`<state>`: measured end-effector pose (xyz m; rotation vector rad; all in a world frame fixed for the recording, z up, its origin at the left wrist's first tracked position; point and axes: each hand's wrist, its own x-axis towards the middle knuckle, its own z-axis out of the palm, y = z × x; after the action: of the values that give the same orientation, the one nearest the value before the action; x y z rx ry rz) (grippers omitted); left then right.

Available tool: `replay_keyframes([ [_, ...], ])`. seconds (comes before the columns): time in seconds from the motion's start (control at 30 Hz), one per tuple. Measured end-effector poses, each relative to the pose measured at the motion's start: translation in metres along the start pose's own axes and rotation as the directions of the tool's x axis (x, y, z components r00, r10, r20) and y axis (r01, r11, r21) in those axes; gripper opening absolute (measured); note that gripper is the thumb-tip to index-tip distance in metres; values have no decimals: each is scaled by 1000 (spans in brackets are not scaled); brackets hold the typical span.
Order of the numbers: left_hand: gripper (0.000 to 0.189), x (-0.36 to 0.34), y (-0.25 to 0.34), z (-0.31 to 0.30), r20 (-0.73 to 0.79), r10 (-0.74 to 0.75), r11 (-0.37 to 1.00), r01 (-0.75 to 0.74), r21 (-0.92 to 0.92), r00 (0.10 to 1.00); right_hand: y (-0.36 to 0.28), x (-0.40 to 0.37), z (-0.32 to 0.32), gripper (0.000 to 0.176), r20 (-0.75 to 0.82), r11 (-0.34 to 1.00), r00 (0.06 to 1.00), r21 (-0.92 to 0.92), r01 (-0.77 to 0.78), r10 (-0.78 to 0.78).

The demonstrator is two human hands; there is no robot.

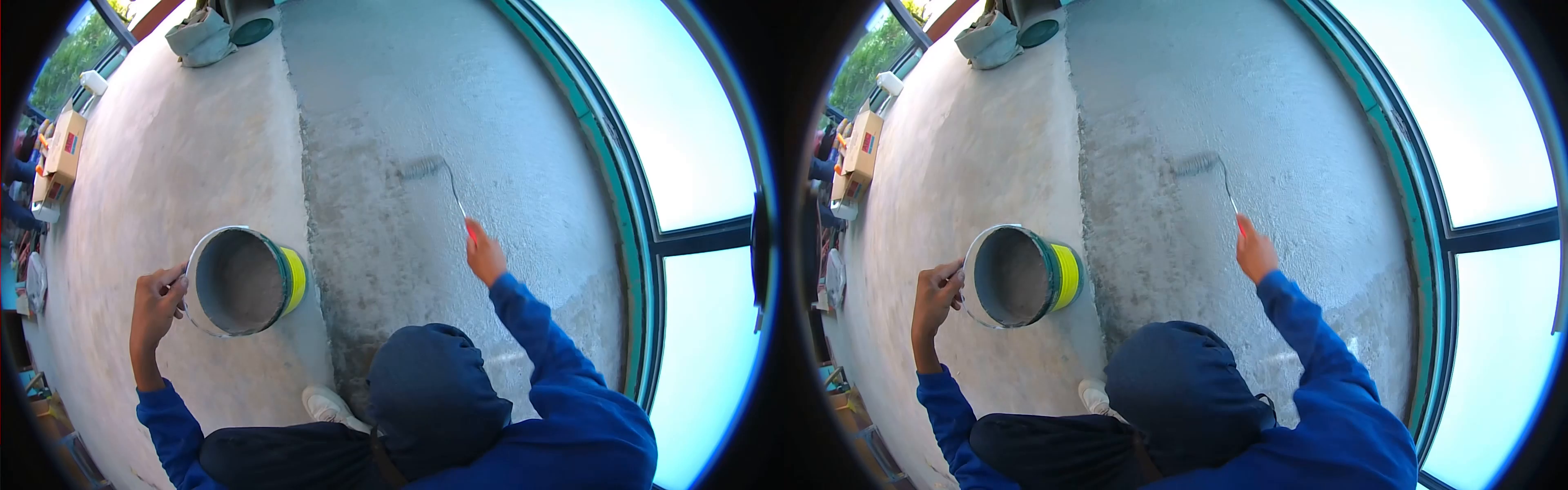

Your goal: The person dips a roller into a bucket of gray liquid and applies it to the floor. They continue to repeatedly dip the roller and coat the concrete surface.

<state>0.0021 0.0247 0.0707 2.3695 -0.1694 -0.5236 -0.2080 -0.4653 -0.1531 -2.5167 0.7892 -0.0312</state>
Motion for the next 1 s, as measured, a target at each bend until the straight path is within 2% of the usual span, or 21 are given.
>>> replay_keyframes([
  [0.07,30,-2,6,0,9,-34,999,34,-2,999,13,-41,-21,39,5,998,1000,57,30,-31],
  [0.17,30,-3,6,0,10,-30,1000,30,-3,1000,21,-57,-65,38,43,977,995,198,82,-92],
  [0.2,30,-3,5,1,10,-24,1000,24,-5,1000,12,-58,-79,36,73,982,997,190,-3,-11],
  [0.3,30,-3,4,0,14,-20,1000,20,-2,1000,24,-41,-69,36,-74,985,996,162,56,-44],
  [0.33,31,-3,6,0,18,-23,1000,23,4,1000,23,-27,-66,35,-20,988,999,150,-42,46],
  [0.47,31,0,6,0,18,-34,999,34,5,999,33,67,-19,34,-177,963,971,186,195,-163],
  [0.57,31,1,9,2,9,-57,998,57,-22,998,7,167,6,34,-143,975,982,164,149,-126],
  [0.7,31,6,2,0,9,-72,997,72,-20,997,-40,304,20,36,-217,970,952,66,233,-214],
  [0.77,30,6,1,0,10,-77,996,77,-33,997,-88,325,-9,40,-40,978,998,202,48,-41],
  [0.87,30,7,-4,0,8,-87,995,87,-43,996,-132,329,-32,43,114,947,984,276,-166,139],
  [0.97,30,7,-5,2,-1,-92,994,92,-56,996,-132,352,-18,41,54,941,989,305,-149,139],
  [1.0,30,8,-5,2,-3,-91,994,91,-62,996,-126,358,-11,41,10,959,994,263,-103,104],
])
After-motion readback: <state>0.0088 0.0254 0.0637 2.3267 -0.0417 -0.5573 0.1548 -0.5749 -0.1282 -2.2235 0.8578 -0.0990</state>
